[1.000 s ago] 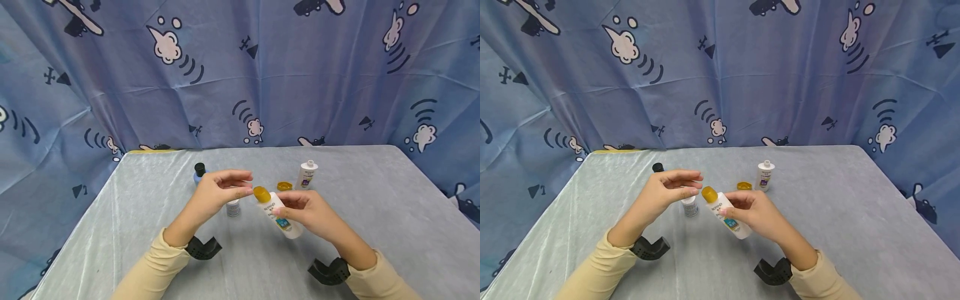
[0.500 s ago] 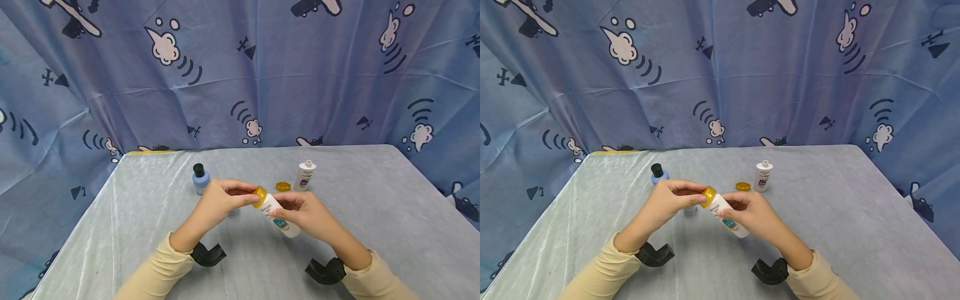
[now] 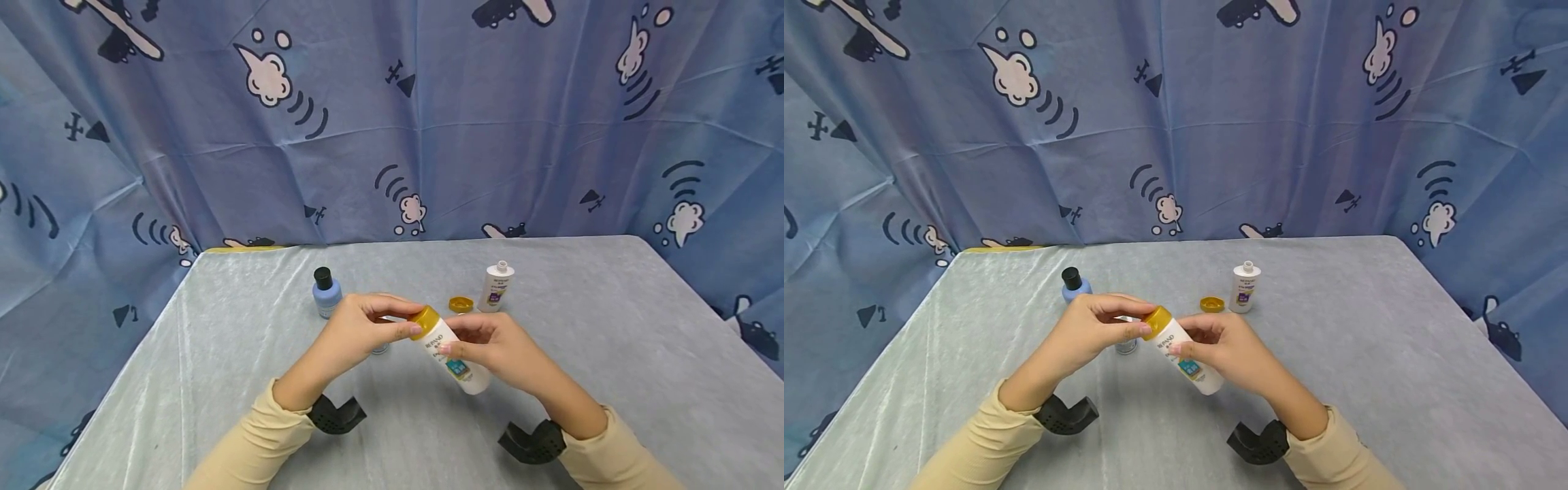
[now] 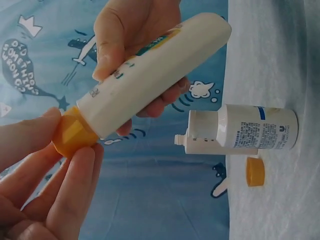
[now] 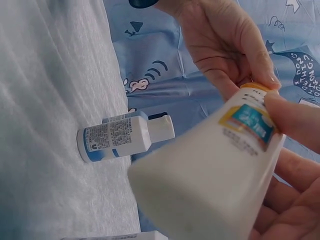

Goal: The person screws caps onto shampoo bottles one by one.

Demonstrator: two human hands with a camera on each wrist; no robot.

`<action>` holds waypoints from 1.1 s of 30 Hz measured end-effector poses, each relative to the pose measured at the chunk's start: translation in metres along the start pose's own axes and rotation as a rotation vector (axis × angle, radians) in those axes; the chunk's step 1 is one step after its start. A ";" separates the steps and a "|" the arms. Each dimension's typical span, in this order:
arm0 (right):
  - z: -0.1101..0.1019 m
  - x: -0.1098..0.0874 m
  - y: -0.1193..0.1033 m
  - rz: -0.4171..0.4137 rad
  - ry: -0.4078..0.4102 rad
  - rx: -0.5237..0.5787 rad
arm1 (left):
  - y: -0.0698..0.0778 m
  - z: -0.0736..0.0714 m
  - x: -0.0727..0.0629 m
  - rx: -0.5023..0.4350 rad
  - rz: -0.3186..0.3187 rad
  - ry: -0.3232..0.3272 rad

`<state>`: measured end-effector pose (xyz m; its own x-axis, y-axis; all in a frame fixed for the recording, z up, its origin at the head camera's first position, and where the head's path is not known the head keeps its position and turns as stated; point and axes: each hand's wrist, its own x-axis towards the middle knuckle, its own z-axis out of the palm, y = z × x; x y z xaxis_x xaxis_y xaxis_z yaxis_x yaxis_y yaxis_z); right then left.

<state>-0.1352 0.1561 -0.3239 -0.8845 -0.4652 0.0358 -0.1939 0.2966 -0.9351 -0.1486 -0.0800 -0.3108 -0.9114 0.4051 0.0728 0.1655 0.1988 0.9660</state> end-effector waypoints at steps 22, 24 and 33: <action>-0.006 -0.001 0.000 0.028 -0.049 0.089 | -0.003 -0.005 0.001 -0.189 0.054 -0.070; -0.007 -0.001 0.000 0.030 -0.048 0.087 | -0.002 -0.006 0.001 -0.186 0.057 -0.060; -0.008 0.000 -0.001 0.044 -0.056 0.095 | -0.002 -0.006 0.002 -0.119 0.102 -0.081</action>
<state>-0.1379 0.1623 -0.3200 -0.8658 -0.4999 -0.0233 -0.1118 0.2384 -0.9647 -0.1535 -0.0849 -0.3110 -0.8578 0.4897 0.1563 0.2056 0.0482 0.9774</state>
